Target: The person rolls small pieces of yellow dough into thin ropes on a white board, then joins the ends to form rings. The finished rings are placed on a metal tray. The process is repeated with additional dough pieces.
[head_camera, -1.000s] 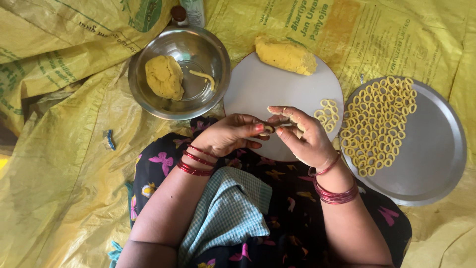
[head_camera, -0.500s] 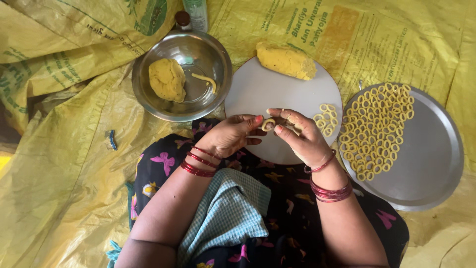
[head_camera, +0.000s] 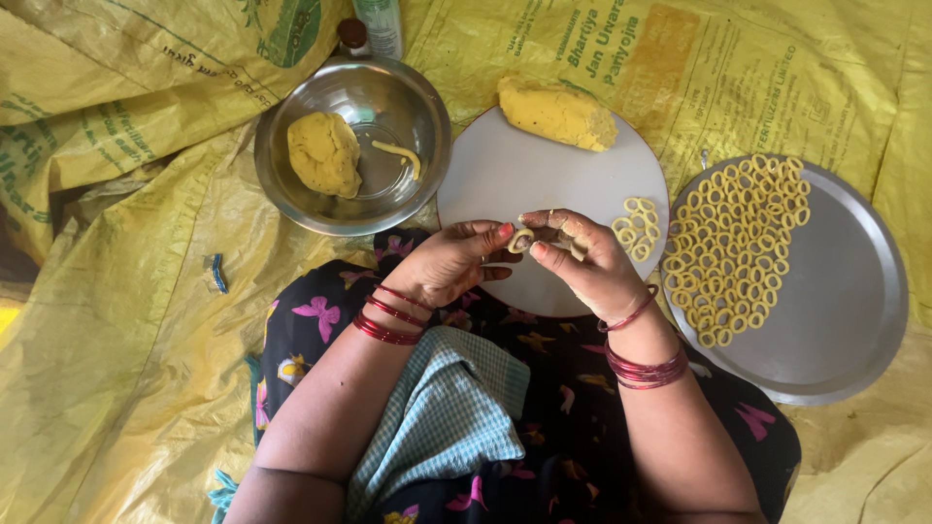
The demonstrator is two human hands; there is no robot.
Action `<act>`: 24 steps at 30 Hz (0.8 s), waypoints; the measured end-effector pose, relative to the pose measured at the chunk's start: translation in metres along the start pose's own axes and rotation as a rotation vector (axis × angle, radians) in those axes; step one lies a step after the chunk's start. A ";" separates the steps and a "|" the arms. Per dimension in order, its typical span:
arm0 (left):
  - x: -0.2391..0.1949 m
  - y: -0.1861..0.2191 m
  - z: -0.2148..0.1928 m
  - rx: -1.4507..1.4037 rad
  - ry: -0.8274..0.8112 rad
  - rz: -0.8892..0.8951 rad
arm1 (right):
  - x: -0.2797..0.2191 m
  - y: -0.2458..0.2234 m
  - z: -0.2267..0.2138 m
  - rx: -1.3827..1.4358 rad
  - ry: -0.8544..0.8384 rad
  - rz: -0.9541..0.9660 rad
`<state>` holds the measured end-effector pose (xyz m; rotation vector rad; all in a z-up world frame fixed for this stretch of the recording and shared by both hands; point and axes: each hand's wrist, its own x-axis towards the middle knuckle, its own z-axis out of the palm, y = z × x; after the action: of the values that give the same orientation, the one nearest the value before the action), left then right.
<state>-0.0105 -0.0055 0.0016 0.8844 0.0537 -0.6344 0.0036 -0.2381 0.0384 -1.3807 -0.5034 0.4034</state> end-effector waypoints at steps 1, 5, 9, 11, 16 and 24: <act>-0.001 0.001 0.001 0.001 0.018 -0.010 | 0.000 0.000 0.001 -0.002 0.011 0.015; -0.002 0.004 0.004 -0.011 0.063 -0.005 | 0.000 -0.001 0.000 -0.031 0.040 0.071; -0.002 0.004 0.002 0.038 0.029 0.002 | 0.000 0.002 0.001 0.037 0.024 0.045; -0.002 0.003 0.000 0.039 0.011 -0.001 | 0.000 0.003 0.001 0.057 0.042 0.021; 0.001 0.001 -0.002 0.001 0.024 0.012 | -0.002 0.002 0.000 0.075 0.030 0.059; 0.006 0.004 -0.006 -0.055 0.140 0.016 | 0.005 0.002 -0.032 -0.236 0.166 0.055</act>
<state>-0.0020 -0.0019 -0.0016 0.8745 0.1885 -0.5533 0.0262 -0.2612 0.0333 -1.6440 -0.3854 0.2766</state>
